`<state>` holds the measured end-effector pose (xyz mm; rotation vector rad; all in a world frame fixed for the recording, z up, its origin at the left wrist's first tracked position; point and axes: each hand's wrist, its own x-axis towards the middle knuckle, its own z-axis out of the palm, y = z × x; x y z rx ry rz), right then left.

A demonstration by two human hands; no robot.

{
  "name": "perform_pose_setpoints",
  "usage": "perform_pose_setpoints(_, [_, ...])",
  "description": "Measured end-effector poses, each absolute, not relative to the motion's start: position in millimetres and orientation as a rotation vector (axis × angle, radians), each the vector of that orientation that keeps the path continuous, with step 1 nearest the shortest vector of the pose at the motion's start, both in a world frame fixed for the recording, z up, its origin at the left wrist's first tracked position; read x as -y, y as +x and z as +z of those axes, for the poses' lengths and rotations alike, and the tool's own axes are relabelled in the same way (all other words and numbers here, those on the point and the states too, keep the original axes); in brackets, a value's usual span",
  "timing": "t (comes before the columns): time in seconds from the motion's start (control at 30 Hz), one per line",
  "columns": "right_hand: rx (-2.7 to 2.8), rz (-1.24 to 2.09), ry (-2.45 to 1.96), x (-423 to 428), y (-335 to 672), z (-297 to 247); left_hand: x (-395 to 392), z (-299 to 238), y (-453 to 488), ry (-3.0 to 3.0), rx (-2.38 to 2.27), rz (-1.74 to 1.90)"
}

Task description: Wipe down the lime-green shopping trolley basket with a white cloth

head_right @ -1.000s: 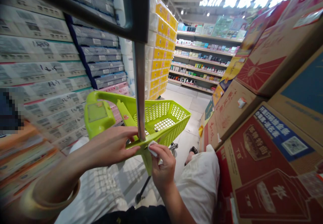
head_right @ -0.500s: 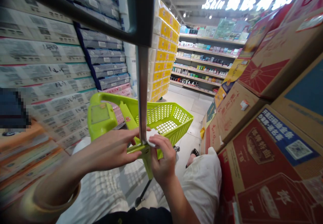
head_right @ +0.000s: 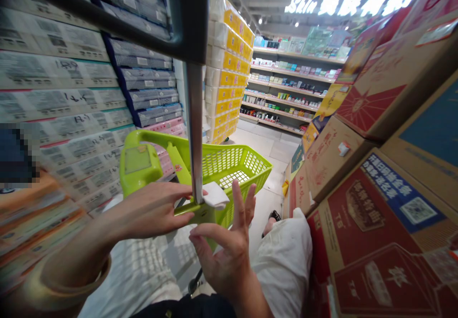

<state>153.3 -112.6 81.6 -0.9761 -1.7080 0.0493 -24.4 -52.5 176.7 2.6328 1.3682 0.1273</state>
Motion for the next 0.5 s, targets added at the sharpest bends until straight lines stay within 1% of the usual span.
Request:
perform_pose_setpoints(0.37, [1.760,-0.077,-0.981,106,156,82,51,177,-25,2.625,-1.345,0.118])
perform_pose_setpoints(0.5, [1.757,0.106,-0.986,82,165,75,51,176,-27,2.624,-1.338,0.126])
